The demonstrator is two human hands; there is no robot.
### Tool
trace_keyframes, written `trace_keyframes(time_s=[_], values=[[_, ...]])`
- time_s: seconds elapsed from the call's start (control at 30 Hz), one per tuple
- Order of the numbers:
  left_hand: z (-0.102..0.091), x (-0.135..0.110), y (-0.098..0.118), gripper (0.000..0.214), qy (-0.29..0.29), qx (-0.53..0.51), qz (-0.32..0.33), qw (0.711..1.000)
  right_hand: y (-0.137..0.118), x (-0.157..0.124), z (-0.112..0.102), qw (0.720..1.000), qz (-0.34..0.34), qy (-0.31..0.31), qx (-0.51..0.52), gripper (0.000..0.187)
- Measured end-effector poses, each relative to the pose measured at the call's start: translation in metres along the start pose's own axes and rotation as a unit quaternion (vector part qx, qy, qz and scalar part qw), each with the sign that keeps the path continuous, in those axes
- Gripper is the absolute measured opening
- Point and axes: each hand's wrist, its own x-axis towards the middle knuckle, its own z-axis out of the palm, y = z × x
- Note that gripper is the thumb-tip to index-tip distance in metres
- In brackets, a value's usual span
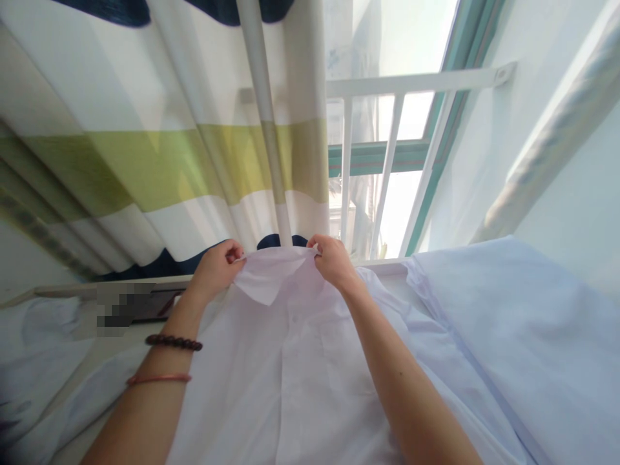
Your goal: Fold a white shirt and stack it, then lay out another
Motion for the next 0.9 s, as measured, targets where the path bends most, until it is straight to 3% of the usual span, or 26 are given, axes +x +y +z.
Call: trace_keyframes(time_s=[0.13, 0.23, 0.3, 0.4, 0.47, 0.53, 0.6, 0.67, 0.77, 0.9], values=[[-0.001, 0.0, -0.012, 0.02, -0.068, -0.068, -0.039, 0.995, 0.0, -0.005, -0.006, 0.982, 0.042, -0.145, 0.112, 0.018], [-0.002, -0.001, -0.01, 0.025, -0.093, -0.072, -0.044, 0.992, 0.001, -0.006, -0.006, 0.967, 0.03, -0.227, 0.109, 0.024], [-0.002, -0.003, -0.004, 0.025, -0.088, -0.093, -0.057, 0.99, 0.001, -0.005, -0.002, 0.98, 0.008, -0.183, 0.074, 0.017], [-0.002, -0.004, 0.008, 0.026, -0.071, -0.179, -0.092, 0.977, 0.0, -0.003, 0.002, 1.0, -0.023, -0.001, 0.017, 0.013], [-0.001, -0.005, 0.014, 0.03, -0.049, -0.226, -0.118, 0.966, -0.003, -0.001, 0.002, 0.994, -0.035, 0.106, -0.005, 0.015], [-0.001, -0.005, 0.018, 0.037, -0.031, -0.236, -0.129, 0.963, -0.007, -0.002, 0.002, 0.987, -0.038, 0.156, -0.014, 0.015], [0.0, -0.007, 0.019, 0.043, -0.045, -0.234, -0.118, 0.964, -0.011, -0.003, 0.001, 0.987, -0.026, 0.154, -0.021, 0.011], [0.0, -0.008, 0.019, 0.047, -0.098, -0.24, -0.096, 0.961, -0.013, -0.004, 0.001, 0.992, 0.013, 0.12, -0.031, 0.003], [0.002, -0.01, 0.016, 0.045, -0.15, -0.233, -0.076, 0.958, -0.011, -0.006, 0.003, 0.994, 0.092, 0.039, -0.048, 0.021], [0.003, -0.006, 0.009, 0.02, -0.069, -0.079, -0.093, 0.99, -0.007, -0.005, 0.002, 0.992, 0.123, -0.016, -0.02, 0.016]])
